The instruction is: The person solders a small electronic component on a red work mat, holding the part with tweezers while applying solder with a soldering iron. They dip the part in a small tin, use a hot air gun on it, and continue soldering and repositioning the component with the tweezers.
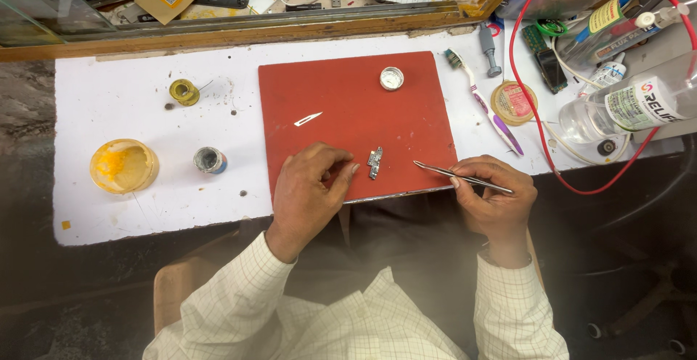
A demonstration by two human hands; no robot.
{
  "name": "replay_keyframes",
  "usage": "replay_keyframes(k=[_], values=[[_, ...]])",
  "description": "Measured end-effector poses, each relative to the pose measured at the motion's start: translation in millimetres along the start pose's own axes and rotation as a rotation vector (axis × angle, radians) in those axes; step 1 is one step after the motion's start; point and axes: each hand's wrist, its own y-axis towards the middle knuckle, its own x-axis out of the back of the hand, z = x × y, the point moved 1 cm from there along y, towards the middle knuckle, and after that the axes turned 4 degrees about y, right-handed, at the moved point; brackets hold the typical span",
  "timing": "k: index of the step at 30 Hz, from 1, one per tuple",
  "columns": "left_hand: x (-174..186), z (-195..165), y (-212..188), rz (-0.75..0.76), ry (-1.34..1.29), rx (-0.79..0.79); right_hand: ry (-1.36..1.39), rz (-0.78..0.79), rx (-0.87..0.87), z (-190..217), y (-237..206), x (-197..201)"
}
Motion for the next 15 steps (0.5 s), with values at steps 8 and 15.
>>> replay_keyframes(k=[8, 15], values=[[1, 2, 0, 0.002, 0.003, -0.002, 0.529, -0.258, -0.252, -20, -4, 5], [0, 3, 0, 0.001, 0.001, -0.025, 1.535, -0.390, -0.569, -43, 9, 40]])
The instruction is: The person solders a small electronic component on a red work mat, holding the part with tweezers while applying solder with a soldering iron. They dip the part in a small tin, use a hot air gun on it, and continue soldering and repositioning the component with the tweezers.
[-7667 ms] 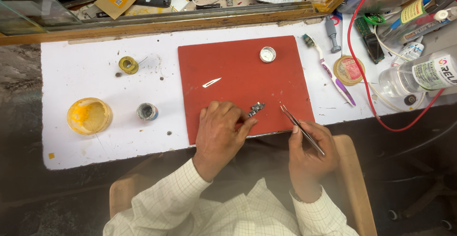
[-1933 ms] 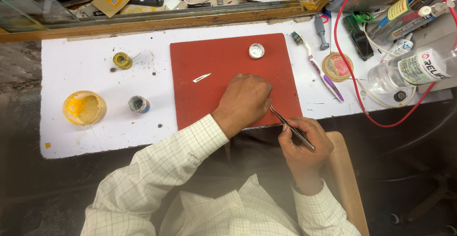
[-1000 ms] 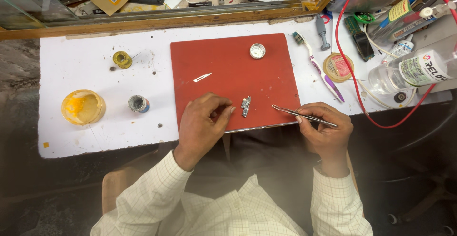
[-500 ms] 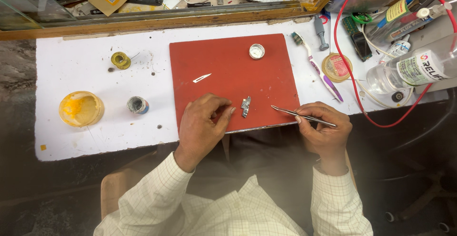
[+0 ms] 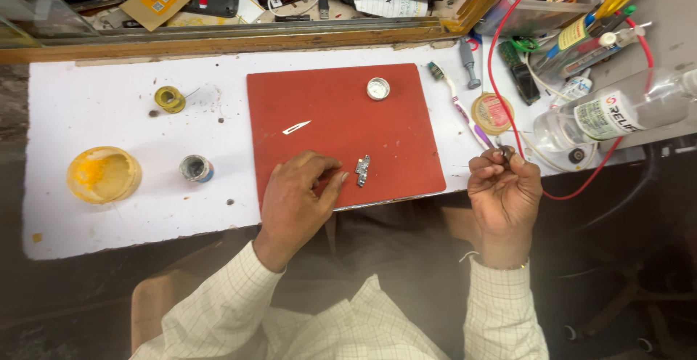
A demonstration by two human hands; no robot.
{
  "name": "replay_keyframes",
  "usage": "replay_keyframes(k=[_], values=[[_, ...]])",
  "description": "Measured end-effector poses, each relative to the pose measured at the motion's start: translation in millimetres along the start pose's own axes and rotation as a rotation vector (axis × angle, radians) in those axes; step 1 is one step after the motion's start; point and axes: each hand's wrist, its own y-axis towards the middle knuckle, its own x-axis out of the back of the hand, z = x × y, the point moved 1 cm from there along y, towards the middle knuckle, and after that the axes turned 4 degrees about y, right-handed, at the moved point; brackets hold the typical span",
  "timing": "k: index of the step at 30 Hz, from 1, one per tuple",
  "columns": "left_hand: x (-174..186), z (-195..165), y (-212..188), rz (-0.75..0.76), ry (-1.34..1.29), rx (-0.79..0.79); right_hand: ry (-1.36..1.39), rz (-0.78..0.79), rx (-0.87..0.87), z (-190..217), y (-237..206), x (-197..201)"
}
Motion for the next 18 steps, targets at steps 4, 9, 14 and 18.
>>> replay_keyframes(k=[4, 9, 14, 18], values=[[-2, 0, -2, 0.013, 0.055, 0.012, 0.137, -0.015, -0.001, -1, 1, 2], [-2, 1, -1, 0.007, 0.072, -0.009, 0.157, -0.028, -0.002, -10, 3, -5], [-3, 3, -2, -0.012, 0.076, -0.048, 0.116, -0.027, 0.013, -14, -1, -6], [-4, 0, -4, 0.001, 0.121, -0.066, 0.108, -0.026, 0.017, -16, -5, -6]])
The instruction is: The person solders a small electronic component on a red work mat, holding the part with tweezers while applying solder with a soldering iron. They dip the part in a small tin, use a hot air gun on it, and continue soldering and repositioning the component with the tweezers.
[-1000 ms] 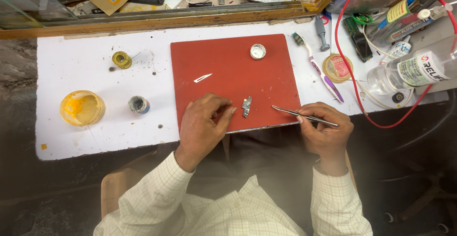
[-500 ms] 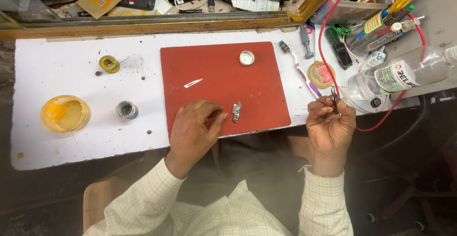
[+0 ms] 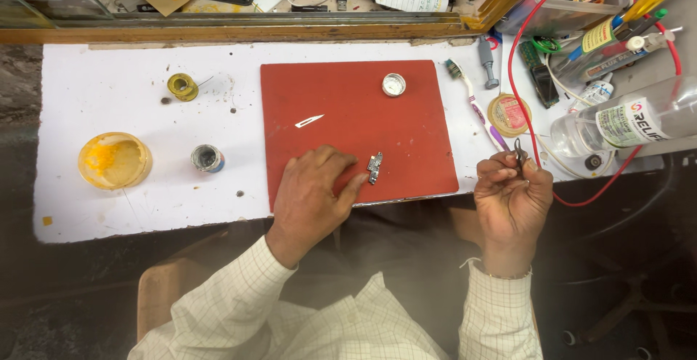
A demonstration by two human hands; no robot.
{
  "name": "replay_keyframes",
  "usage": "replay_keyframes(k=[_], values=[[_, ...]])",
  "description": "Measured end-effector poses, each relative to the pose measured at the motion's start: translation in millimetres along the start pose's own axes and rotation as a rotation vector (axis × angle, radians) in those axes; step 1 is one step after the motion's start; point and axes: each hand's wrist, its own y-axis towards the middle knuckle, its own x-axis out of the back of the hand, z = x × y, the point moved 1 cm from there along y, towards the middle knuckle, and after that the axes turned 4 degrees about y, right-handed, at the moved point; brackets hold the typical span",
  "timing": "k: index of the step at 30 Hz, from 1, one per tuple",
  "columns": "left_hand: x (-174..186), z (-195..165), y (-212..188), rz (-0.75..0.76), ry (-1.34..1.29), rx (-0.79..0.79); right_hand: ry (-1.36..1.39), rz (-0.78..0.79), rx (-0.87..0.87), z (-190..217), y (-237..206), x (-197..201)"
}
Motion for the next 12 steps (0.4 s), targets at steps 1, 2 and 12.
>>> replay_keyframes(k=[1, 2, 12], values=[[0.2, -1.1, -0.5, 0.000, 0.015, -0.012, -0.001, 0.001, 0.000, -0.4, -0.8, 0.4], [0.6, -1.4, -0.3, 0.025, 0.030, -0.014, -0.002, 0.003, -0.001, -0.8, -1.2, 0.5], [4.3, -2.1, 1.8, 0.138, 0.053, -0.023, -0.034, 0.011, -0.029, 0.4, -3.6, 6.2]])
